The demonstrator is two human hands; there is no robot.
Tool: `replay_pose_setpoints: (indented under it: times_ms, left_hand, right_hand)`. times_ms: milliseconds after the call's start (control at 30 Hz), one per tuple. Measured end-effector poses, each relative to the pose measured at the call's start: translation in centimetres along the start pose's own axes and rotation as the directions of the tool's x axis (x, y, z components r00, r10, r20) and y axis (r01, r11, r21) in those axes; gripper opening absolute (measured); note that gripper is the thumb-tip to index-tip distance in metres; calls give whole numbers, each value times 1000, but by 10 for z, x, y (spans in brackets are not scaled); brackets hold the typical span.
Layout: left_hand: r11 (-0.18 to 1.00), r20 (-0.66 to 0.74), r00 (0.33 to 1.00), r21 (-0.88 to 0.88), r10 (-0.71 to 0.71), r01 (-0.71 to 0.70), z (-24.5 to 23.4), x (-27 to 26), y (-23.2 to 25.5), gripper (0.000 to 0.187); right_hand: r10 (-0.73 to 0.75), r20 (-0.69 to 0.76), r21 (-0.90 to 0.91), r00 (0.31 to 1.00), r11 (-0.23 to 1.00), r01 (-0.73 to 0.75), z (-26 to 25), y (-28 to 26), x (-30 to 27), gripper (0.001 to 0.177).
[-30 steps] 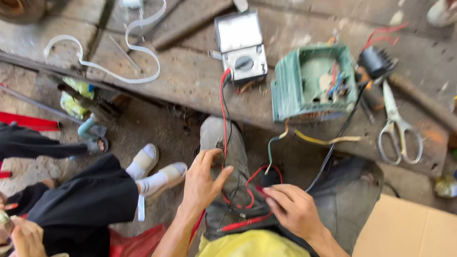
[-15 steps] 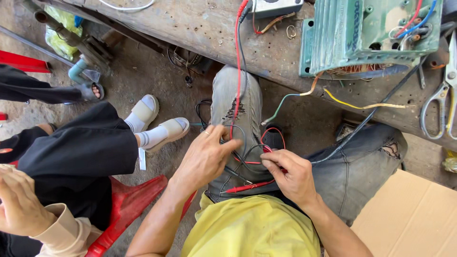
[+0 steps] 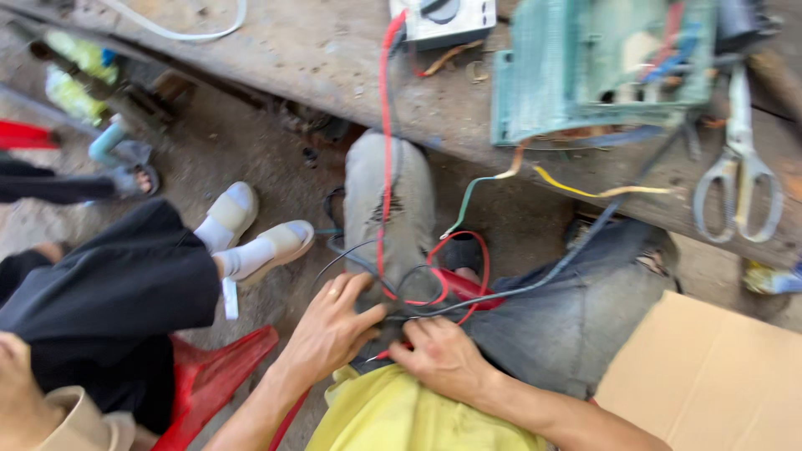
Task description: The person uses a multimeter to test wires connected to a green electrical component. They then use scissors to cut and strip wire insulation, twisting the exposed ends together and inserting them into the component's terminals.
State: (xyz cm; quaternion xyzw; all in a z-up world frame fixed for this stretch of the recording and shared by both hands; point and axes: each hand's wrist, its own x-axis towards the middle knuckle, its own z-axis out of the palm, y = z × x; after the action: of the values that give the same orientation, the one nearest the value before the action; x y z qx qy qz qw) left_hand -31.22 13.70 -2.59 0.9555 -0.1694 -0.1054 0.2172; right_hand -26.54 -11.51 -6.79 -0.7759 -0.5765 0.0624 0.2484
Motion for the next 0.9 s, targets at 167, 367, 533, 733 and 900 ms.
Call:
replay_pose_setpoints:
  times_ms: [167,367,533,733,900]
  left_hand:
    - [973,181,981,-208,-65,103,-11,-23,-13,18]
    - [792,409,907,-518,-100,321,-103,-24,-11,44]
    - [779,-88,988,-626,-123,41,-124,63,47,33]
    - [745,-426,905,-599,15,-294,-113,193,69,21]
    - [759,-582,813,-520,20,-391,-130,248,86,16]
  right_hand:
    - [7,-43,180,999,984,1,-9,8,-10,13]
    - [367,-73,716,927,667,-208,-44,36,-44,24]
    - [556,-435,677,709,721,-150,-127,69,-53,47]
    - [422,-753,324,505,906,-274,-211,114,-32,22]
    - [375,-737,155,562,904,-400,-239,126,-12,19]
